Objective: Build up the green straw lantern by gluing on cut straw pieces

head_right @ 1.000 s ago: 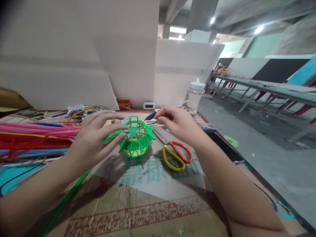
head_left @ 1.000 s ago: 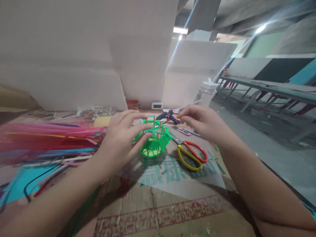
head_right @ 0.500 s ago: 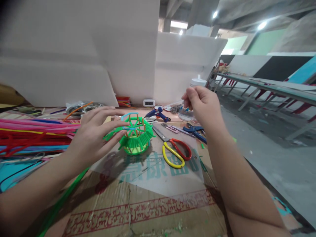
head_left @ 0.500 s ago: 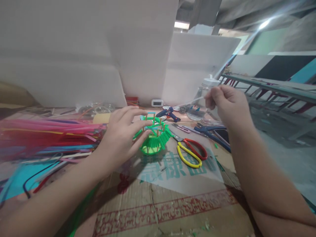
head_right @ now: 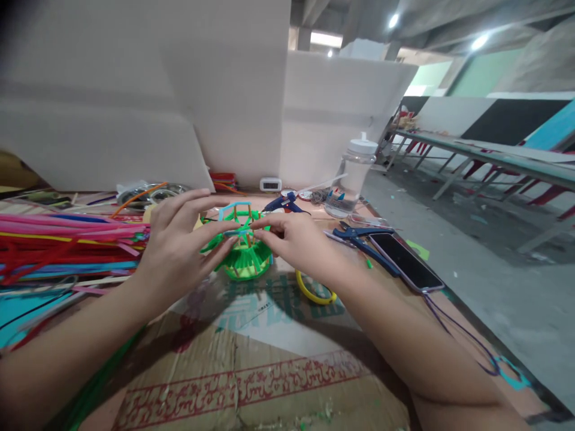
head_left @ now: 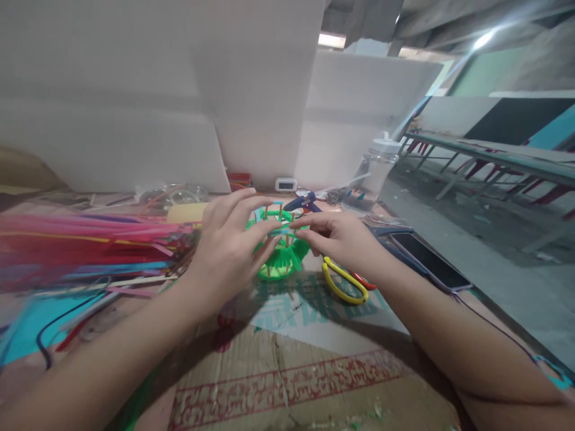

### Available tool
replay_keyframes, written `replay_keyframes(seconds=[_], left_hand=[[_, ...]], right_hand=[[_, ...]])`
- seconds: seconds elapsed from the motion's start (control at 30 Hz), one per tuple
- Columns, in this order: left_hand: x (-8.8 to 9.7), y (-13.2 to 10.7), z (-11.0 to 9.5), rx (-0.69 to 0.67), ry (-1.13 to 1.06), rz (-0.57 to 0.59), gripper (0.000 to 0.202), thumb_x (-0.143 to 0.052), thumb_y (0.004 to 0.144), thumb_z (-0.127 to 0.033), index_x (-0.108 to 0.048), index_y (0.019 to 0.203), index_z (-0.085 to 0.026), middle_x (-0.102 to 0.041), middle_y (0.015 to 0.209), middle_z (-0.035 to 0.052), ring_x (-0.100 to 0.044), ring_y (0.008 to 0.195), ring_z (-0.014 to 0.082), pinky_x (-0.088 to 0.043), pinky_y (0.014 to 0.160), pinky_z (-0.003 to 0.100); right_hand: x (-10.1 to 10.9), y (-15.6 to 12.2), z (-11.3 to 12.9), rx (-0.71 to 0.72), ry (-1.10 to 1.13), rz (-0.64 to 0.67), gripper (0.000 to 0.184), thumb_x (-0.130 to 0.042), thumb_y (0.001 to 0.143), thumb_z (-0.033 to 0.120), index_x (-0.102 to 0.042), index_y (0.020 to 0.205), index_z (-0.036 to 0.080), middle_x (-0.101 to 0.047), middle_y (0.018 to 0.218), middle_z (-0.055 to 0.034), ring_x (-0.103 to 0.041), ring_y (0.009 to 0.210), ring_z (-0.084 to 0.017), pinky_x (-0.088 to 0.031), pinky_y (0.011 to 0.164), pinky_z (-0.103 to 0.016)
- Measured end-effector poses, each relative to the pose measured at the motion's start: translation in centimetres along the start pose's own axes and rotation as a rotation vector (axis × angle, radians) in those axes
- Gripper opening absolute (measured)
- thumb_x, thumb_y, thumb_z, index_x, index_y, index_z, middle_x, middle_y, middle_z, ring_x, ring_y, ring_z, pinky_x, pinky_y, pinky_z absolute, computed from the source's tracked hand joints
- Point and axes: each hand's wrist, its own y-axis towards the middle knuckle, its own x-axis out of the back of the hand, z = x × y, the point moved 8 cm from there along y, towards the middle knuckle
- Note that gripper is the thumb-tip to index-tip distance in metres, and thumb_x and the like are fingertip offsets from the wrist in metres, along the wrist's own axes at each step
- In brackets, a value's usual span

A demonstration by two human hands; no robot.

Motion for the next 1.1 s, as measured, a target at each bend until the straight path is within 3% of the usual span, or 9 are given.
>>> replay_keyframes(seconds=[0.37,0.53,0.77,1.1], left_hand=[[-0.5,-0.1,-0.4,0.0,0.046,-0.027,0.012,-0.067,0.092,-0.024,-0.072,0.103,-0.021,-0.068,0.131,0.0099,-0.055,0.129,0.0346,-0.043,0.106,0.054],[-0.6,0.2,-0.6,-0.016,0.057,-0.04,0.007,-0.067,0.092,-0.024,-0.072,0.097,-0.021,-0.069,0.129,0.0094,-0.055,0.128,0.0343,-0.042,0.107,0.053],[-0.4,0.1,-0.7,-0.021,0.065,-0.044,0.014,-0.068,0.091,-0.025,-0.07,0.104,-0.021,-0.067,0.132,0.0106,-0.054,0.129,0.0345,-0.042,0.107,0.053],[-0.5,-0.1,-0.7,-0.035,0.075,-0.078,0.004,-0.068,0.092,-0.024,-0.07,0.093,-0.021,-0.07,0.124,0.0088,-0.057,0.125,0.0321,-0.043,0.106,0.051]], right_hand=[[-1.9,0.6,-1.3,-0.075,0.139,0.06,0.017,-0.064,0.09,0.022,-0.079,0.094,0.014,-0.063,0.059,0.0022,-0.054,0.051,-0.01,-0.041,0.053,-0.024],[-1.9,0.5,-1.2,-0.065,0.138,0.058,0.017,-0.065,0.09,0.024,-0.078,0.091,0.014,-0.062,0.059,0.002,-0.053,0.051,-0.01,-0.039,0.053,-0.024],[-1.9,0.6,-1.4,-0.053,0.137,0.07,0.016,-0.065,0.09,0.024,-0.078,0.09,0.015,-0.062,0.059,0.0019,-0.054,0.052,-0.01,-0.04,0.053,-0.023],[-2.0,0.7,-1.5,-0.045,0.161,0.074,0.016,-0.065,0.089,0.024,-0.077,0.089,0.014,-0.06,0.059,0.0023,-0.053,0.051,-0.01,-0.04,0.052,-0.024]])
